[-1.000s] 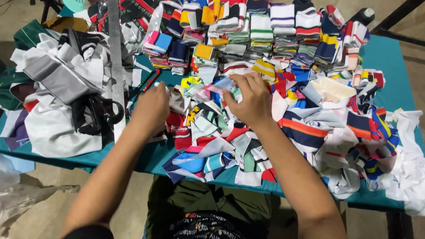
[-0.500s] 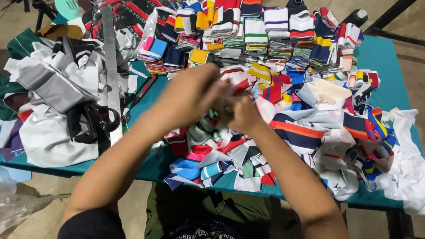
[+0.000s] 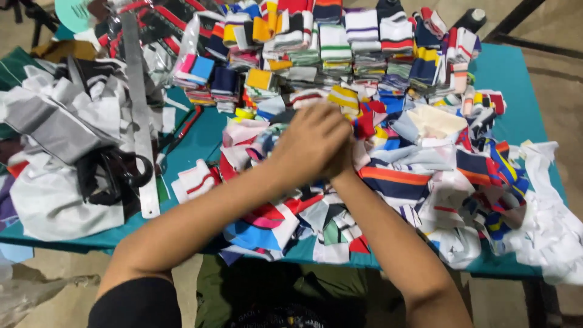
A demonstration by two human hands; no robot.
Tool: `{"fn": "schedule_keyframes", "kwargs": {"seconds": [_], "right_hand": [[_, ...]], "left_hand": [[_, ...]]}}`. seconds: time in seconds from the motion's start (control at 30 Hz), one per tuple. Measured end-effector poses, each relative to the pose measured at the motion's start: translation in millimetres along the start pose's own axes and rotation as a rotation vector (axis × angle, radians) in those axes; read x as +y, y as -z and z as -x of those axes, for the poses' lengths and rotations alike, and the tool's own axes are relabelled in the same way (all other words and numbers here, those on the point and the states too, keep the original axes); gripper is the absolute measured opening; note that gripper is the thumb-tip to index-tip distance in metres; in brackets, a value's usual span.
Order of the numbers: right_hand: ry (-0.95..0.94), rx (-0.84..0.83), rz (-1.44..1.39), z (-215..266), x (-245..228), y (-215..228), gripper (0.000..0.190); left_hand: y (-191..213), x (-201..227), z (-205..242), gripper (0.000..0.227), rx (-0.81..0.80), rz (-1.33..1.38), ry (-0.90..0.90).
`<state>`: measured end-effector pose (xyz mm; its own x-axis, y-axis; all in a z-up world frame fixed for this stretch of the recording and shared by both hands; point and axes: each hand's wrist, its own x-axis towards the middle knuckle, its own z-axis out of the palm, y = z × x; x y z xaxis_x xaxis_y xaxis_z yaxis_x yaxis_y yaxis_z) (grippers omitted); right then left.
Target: Sorting and stacking multi-colored fabric scraps from a large pile on a table.
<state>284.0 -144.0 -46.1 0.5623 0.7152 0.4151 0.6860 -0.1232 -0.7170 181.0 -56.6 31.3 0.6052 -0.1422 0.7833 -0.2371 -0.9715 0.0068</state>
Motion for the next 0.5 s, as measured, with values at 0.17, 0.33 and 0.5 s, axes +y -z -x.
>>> {"fn": "schedule_keyframes", "kwargs": {"seconds": [0.17, 0.33, 0.5], "right_hand": [[-0.105, 0.056, -0.061, -19.2, -11.3, -6.0, 0.032], [-0.242, 0.096, -0.108, -18.5, -19.5, -8.5, 0.042], [-0.705, 0.293, -0.630, -13.3, -54.1, 8.9, 0.046]], "left_hand": [[0.5, 21.0, 17.3, 0.014, 0.152, -0.003, -0.041], [-3.1, 24.4, 35.9, 0.021, 0.207, 0.163, -0.034], [-17.2, 1.7, 59.6, 0.020, 0.434, 0.440, 0.326]]}}
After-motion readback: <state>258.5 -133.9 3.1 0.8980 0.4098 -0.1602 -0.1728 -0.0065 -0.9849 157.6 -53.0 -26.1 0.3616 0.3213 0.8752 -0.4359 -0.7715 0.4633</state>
